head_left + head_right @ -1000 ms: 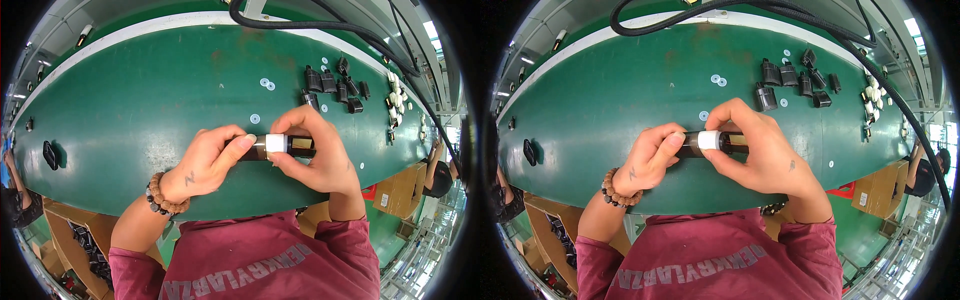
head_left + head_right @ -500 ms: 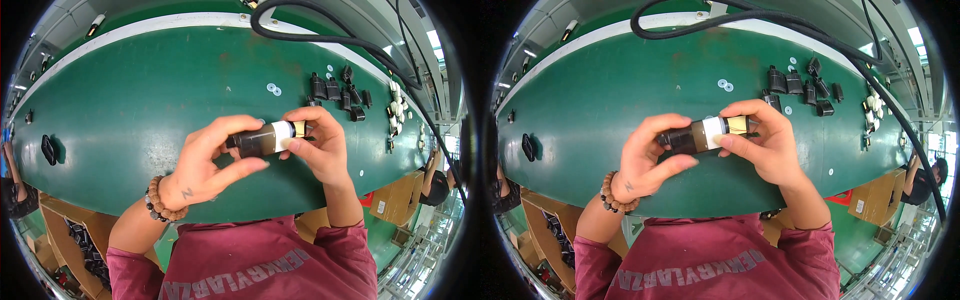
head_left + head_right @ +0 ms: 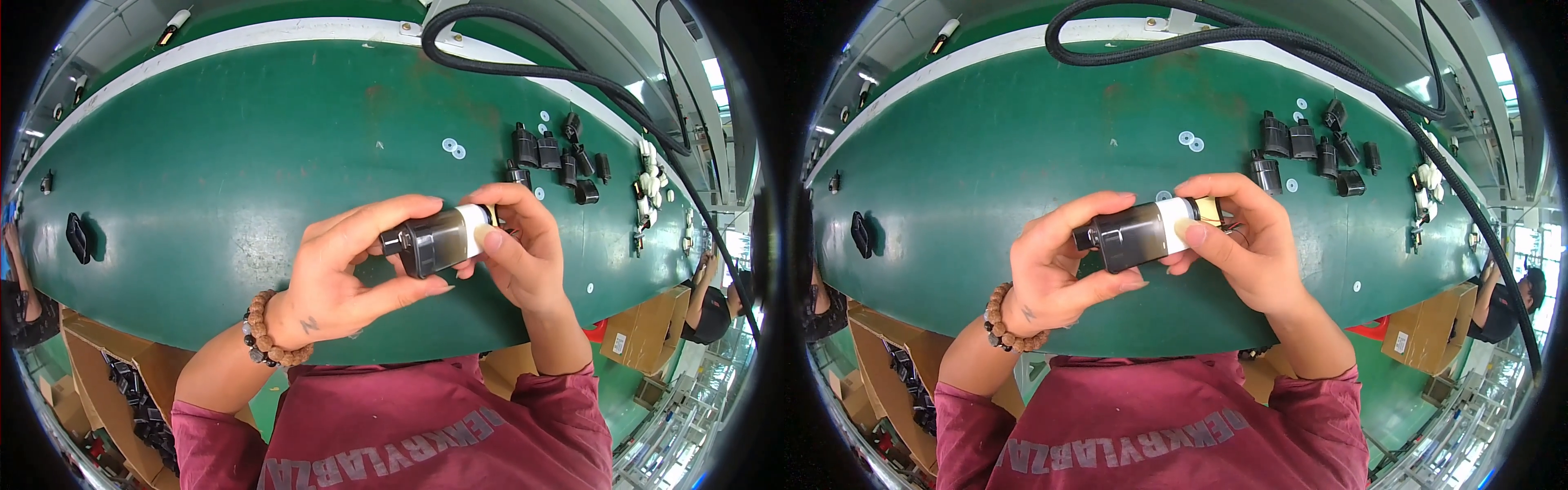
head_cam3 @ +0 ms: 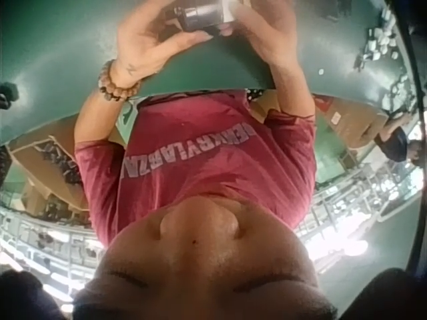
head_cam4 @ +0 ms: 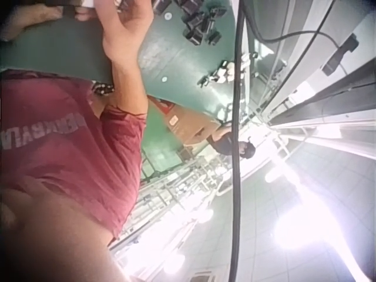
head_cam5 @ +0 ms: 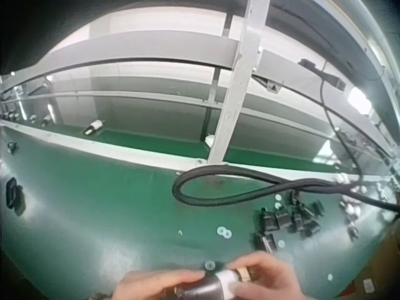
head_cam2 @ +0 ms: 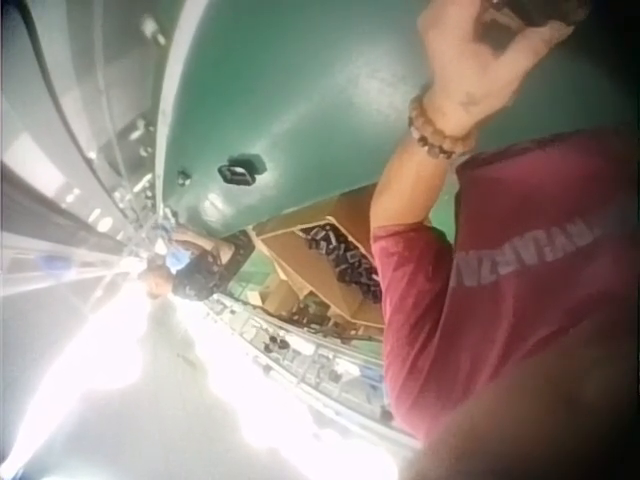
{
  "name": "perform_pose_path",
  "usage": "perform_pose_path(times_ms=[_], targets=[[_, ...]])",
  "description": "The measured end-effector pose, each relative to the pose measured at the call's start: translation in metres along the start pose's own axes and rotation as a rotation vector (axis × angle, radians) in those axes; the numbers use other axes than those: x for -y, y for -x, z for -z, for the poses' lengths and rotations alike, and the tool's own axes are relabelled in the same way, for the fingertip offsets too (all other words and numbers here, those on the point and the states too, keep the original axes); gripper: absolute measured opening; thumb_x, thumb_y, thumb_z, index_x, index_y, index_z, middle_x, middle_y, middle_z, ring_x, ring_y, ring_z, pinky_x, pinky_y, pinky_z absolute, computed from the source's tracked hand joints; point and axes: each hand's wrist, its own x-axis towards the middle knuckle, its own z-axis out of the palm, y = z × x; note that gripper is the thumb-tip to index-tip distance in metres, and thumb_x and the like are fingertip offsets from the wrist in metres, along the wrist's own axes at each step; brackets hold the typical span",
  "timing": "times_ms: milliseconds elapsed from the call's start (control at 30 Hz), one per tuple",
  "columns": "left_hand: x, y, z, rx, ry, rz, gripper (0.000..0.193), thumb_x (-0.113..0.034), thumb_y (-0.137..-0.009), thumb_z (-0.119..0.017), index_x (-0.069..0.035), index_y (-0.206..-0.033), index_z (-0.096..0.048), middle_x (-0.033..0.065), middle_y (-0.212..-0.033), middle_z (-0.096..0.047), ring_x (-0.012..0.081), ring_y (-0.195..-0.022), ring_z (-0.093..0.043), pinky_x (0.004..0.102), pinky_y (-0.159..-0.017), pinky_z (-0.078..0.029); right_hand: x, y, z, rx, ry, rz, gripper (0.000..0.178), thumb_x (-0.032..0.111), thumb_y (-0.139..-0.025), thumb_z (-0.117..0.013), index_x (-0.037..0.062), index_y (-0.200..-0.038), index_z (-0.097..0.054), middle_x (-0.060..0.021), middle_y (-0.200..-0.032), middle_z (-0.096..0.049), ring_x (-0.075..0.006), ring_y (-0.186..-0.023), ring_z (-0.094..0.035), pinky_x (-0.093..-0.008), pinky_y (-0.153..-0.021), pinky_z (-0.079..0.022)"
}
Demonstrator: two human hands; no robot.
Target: The person assembles small electronic components by hand, fitting a white motor into a black plastic housing.
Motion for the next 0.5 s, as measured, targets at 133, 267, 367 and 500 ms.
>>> perform_pose_path(times_ms=[133,267,367,500], targets=[[-0.008,-0.007,-0.001,-0.044,-0.209,-0.195,0.06,-0.008,-0.068,-0.085,0.001,-0.121,-0.06,0.0086,-0.094,-0.066,0.0122,-0.076,-0.064,0.0232,-0.062,-0.052,-0.01,0.001,-0.005,0.088,-0.429,-0.193,0.034,0.008,-0.096,-0.053,0.003,-0.129,-0.047,-0.0128,-0.113,-0.059,-0.0201,-0.101,-0.062,-0.032,-0.08,-0.057],[-0.014,-0.003,-0.005,-0.064,-0.408,-0.179,0.065,-0.019,-0.056,-0.093,0.002,-0.111,-0.065,0.0067,-0.077,-0.062,0.0114,-0.062,-0.055,0.0232,-0.053,-0.042,-0.028,0.002,-0.019,0.05,-0.54,-0.274,0.034,0.013,-0.099,-0.049,0.0049,-0.132,-0.046,-0.0107,-0.119,-0.057,-0.0204,-0.108,-0.059,-0.0352,-0.086,-0.054],[-0.015,-0.005,-0.006,-0.122,-0.473,-0.279,0.065,-0.024,-0.055,-0.093,-0.001,-0.109,-0.067,0.0024,-0.067,-0.057,0.0085,-0.054,-0.047,0.0221,-0.046,-0.036,-0.03,0.001,-0.025,0.073,-0.663,-0.314,0.036,0.014,-0.1,-0.049,0.0053,-0.135,-0.046,-0.0118,-0.121,-0.057,-0.0219,-0.11,-0.059,-0.038,-0.091,-0.051],[-0.017,-0.004,-0.007,-0.108,-0.485,-0.28,0.066,-0.026,-0.055,-0.093,-0.003,-0.11,-0.067,0.0005,-0.066,-0.055,0.0066,-0.052,-0.046,0.0205,-0.044,-0.036,-0.038,0.002,-0.019,0.171,-0.748,-0.285,0.037,0.014,-0.1,-0.049,0.0051,-0.136,-0.047,-0.0126,-0.123,-0.058,-0.0228,-0.113,-0.058,-0.0394,-0.095,-0.049]])
